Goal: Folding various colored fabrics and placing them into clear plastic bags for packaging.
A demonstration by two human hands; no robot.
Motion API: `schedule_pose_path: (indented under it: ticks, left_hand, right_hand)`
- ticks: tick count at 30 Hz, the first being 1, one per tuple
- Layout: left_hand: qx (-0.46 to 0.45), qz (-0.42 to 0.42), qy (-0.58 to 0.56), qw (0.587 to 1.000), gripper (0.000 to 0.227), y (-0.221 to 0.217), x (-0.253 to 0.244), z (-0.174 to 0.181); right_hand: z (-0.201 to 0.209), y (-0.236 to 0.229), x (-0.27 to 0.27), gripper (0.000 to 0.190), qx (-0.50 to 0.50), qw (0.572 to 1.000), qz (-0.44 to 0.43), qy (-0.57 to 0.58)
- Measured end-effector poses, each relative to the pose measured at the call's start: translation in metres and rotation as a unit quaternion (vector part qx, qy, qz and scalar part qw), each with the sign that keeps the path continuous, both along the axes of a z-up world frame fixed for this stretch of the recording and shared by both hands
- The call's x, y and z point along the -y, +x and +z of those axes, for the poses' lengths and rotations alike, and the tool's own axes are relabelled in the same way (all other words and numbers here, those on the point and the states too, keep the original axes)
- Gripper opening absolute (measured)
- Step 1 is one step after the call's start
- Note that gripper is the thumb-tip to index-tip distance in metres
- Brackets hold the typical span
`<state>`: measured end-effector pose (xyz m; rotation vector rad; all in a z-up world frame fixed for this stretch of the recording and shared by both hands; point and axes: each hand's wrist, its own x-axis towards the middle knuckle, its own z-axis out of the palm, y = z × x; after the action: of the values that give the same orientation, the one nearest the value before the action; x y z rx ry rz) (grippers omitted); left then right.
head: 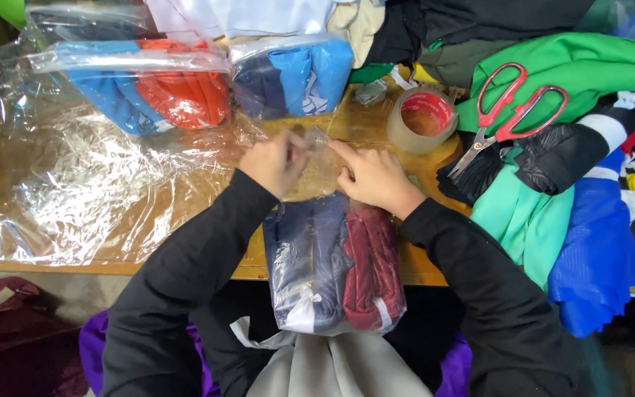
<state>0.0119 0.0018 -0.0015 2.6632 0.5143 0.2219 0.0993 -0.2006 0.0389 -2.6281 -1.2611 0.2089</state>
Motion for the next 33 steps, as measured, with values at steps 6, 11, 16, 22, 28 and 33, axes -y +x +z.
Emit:
schedule_pose_path:
  ticks: [6, 11, 16, 22, 28, 33]
  left_hand:
    - [0.256, -0.188, -0.050, 0.947, 0.015, -0.010, 0.013, 0.014]
    - [0.161, -0.303, -0.085, 0.935, 0.019, -0.009, 0.021, -0.010]
    - [0.099, -0.318, -0.098, 0.938, 0.025, -0.007, 0.013, -0.011]
    - [0.060, -0.334, -0.151, 0.929, 0.035, -0.009, 0.003, 0.004]
    - [0.176, -0.308, -0.126, 0.926, 0.032, 0.008, 0.001, -0.027]
    - [0.016, -0.273, -0.065, 0.960, 0.060, -0.002, 0.005, -0.016]
  right_hand:
    - [-0.007, 0.004, -0.001, 0.053, -0.020, 1.000, 0.004, -0.006]
    - [-0.031, 0.020, 0.000, 0.050, -0.022, 0.999, -0.002, -0.033]
    - [-0.011, 0.009, 0.001, 0.051, -0.058, 0.996, -0.017, -0.062]
    - [0.005, 0.000, 0.002, 0.051, -0.075, 0.996, -0.022, -0.048]
    - [-0.030, 0.011, 0.006, 0.039, 0.014, 0.999, 0.032, 0.021]
    - [-0.043, 0.016, 0.009, 0.030, 0.050, 0.996, 0.046, 0.062]
